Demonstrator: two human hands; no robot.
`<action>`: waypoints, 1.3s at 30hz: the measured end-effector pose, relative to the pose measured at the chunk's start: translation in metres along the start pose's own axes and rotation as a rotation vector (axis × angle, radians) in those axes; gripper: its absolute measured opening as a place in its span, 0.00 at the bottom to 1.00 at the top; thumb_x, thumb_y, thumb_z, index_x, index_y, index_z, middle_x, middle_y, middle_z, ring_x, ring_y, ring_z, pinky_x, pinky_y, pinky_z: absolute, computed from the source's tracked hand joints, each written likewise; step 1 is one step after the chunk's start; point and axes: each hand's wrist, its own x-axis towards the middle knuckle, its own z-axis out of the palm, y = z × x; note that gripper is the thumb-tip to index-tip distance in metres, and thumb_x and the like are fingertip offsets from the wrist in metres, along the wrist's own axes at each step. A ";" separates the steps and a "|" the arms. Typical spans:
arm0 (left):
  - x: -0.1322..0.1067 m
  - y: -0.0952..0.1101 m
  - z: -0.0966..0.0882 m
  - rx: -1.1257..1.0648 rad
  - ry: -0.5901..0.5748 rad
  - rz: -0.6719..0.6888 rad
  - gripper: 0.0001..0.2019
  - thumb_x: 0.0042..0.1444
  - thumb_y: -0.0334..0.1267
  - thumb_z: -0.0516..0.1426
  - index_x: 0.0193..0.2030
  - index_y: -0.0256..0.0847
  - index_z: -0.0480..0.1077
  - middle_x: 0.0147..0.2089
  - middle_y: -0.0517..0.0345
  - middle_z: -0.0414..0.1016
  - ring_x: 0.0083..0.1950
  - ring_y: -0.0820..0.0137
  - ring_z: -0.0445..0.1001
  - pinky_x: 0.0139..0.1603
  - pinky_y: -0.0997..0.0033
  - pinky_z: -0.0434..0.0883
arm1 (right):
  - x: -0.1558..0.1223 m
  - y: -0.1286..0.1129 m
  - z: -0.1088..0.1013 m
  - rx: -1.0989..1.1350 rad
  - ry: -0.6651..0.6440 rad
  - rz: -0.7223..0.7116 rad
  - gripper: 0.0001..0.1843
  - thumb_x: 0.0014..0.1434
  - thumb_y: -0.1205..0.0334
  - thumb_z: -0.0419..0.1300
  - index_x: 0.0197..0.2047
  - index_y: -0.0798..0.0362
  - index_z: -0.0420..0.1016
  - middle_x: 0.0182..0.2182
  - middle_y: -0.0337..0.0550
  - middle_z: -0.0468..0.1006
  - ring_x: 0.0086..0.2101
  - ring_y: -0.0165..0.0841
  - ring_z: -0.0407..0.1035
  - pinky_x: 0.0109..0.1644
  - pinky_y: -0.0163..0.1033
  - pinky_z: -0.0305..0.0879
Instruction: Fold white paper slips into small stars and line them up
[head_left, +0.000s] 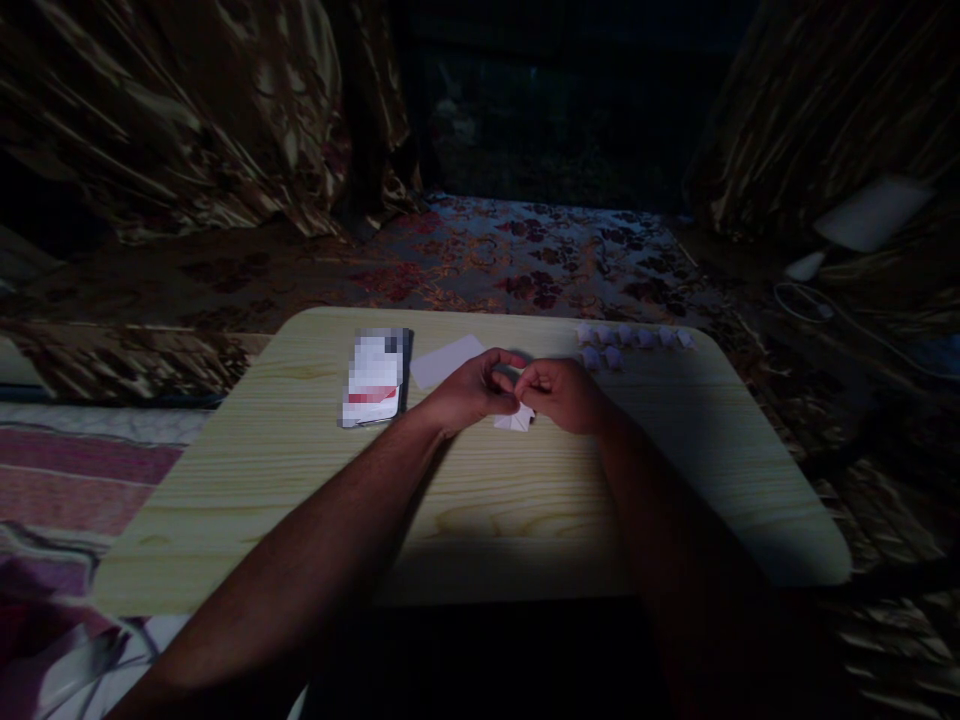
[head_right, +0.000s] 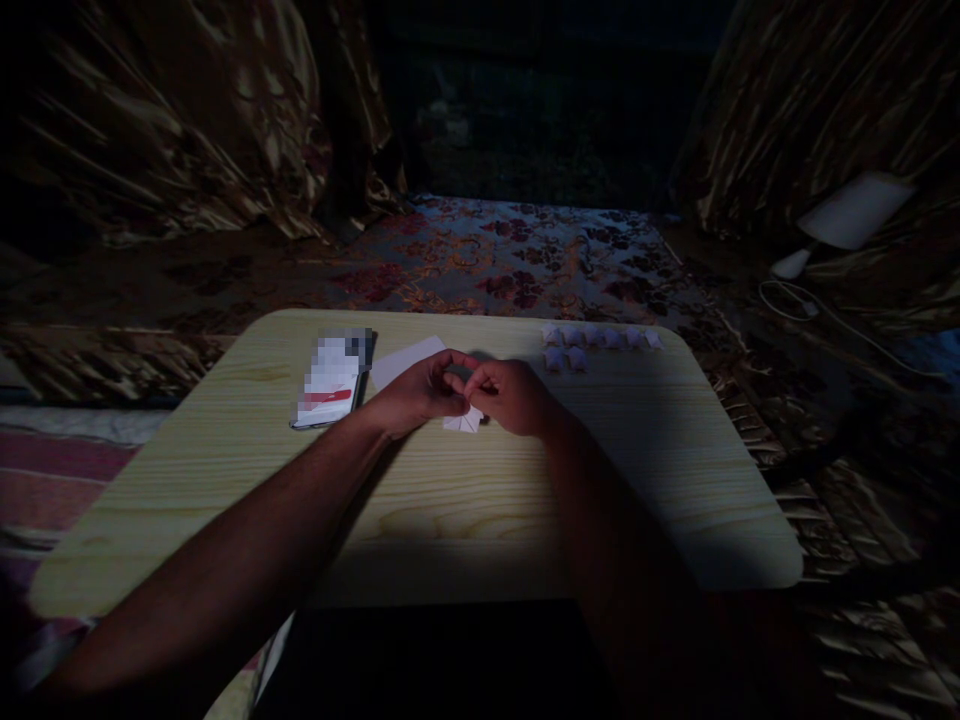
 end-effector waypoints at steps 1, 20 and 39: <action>0.000 0.000 0.000 0.001 0.003 0.001 0.30 0.38 0.26 0.66 0.52 0.36 0.66 0.27 0.64 0.74 0.25 0.76 0.71 0.29 0.76 0.65 | 0.000 0.000 0.000 0.001 0.005 0.001 0.07 0.55 0.59 0.62 0.32 0.55 0.75 0.25 0.39 0.79 0.26 0.29 0.72 0.29 0.32 0.64; 0.001 0.003 0.007 0.065 0.179 0.150 0.27 0.41 0.30 0.67 0.50 0.38 0.65 0.25 0.66 0.71 0.23 0.77 0.68 0.26 0.77 0.64 | 0.005 -0.007 -0.003 -0.070 0.123 0.135 0.04 0.51 0.64 0.61 0.30 0.55 0.75 0.20 0.39 0.77 0.22 0.31 0.73 0.25 0.32 0.65; -0.002 0.005 0.006 0.089 0.124 0.119 0.26 0.41 0.32 0.68 0.47 0.38 0.65 0.25 0.66 0.72 0.23 0.78 0.68 0.26 0.78 0.64 | 0.003 -0.009 -0.010 0.022 0.050 0.017 0.06 0.55 0.59 0.62 0.33 0.53 0.73 0.24 0.37 0.75 0.25 0.28 0.69 0.29 0.33 0.66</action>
